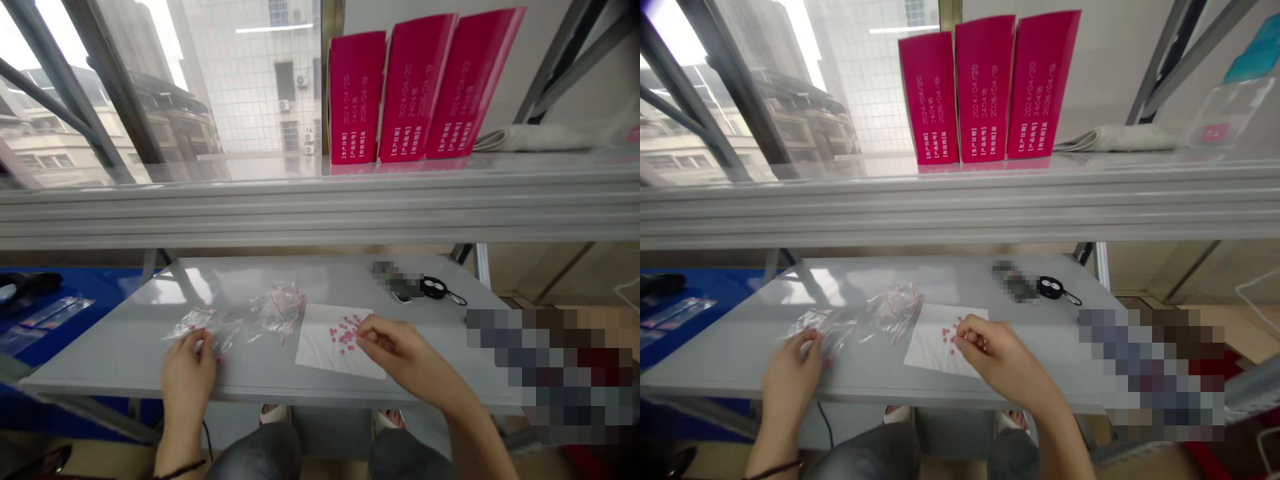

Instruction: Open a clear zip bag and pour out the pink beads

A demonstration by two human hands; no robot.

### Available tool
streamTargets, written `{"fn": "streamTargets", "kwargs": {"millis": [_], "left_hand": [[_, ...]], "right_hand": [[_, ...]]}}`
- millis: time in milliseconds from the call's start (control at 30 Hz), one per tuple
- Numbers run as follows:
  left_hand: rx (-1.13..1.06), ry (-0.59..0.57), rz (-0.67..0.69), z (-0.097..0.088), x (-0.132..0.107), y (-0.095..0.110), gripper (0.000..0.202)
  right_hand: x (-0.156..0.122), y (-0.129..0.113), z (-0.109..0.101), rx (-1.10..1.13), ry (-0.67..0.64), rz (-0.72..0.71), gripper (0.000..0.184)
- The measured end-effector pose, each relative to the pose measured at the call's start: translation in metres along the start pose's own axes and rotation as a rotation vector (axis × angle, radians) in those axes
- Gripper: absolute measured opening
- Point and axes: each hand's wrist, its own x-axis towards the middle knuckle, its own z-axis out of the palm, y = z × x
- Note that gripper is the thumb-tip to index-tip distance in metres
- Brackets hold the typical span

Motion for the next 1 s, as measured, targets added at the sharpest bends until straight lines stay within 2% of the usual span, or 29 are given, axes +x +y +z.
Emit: {"fn": "streamTargets", "kwargs": {"millis": [67, 100, 133, 167, 233, 300, 400, 467, 567, 733, 1000], "left_hand": [[-0.151, 0.088, -0.004, -0.011, -0.003, 0.014, 0.036], [-0.254, 0.089, -0.012, -0.017, -0.005, 0.024, 0.034], [-0.381, 0.037, -0.001, -0.021, -0.007, 0.036, 0.032], [-0.526, -0.029, 0.034, -0.025, -0.009, 0.050, 0.028], [-0.771, -0.277, 0.170, -0.027, -0.011, 0.082, 0.024], [-0.864, -0.531, 0.311, -0.027, -0.010, 0.116, 0.021], [-0.914, -0.704, 0.439, -0.025, -0.004, 0.159, 0.021], [-0.929, -0.769, 0.473, -0.022, 0.000, 0.174, 0.021], [-0.994, -0.761, 0.377, -0.013, -0.001, 0.173, 0.021], [-1.131, -0.708, 0.158, 0.007, -0.019, 0.150, 0.023], [-1.205, -0.669, 0.047, 0.007, -0.030, 0.150, 0.026]], "right_hand": [[0.008, 0.027, 0.007, 0.178, 0.102, 0.020, 0.014], [0.010, 0.038, 0.011, 0.228, 0.135, 0.026, 0.014], [0.011, 0.046, 0.016, 0.255, 0.160, 0.040, 0.015], [0.012, 0.051, 0.021, 0.266, 0.173, 0.047, 0.019], [0.013, 0.055, 0.030, 0.310, 0.182, 0.036, 0.029], [0.016, 0.054, 0.037, 0.405, 0.165, -0.003, 0.037], [0.022, 0.052, 0.043, 0.595, 0.169, -0.031, 0.034], [0.024, 0.053, 0.043, 0.679, 0.214, -0.008, 0.028], [0.020, 0.055, 0.040, 0.707, 0.222, 0.023, 0.023], [0.014, 0.048, 0.039, 0.656, 0.087, 0.028, 0.024], [0.027, 0.044, 0.053, 0.634, 0.161, 0.091, 0.028]]}}
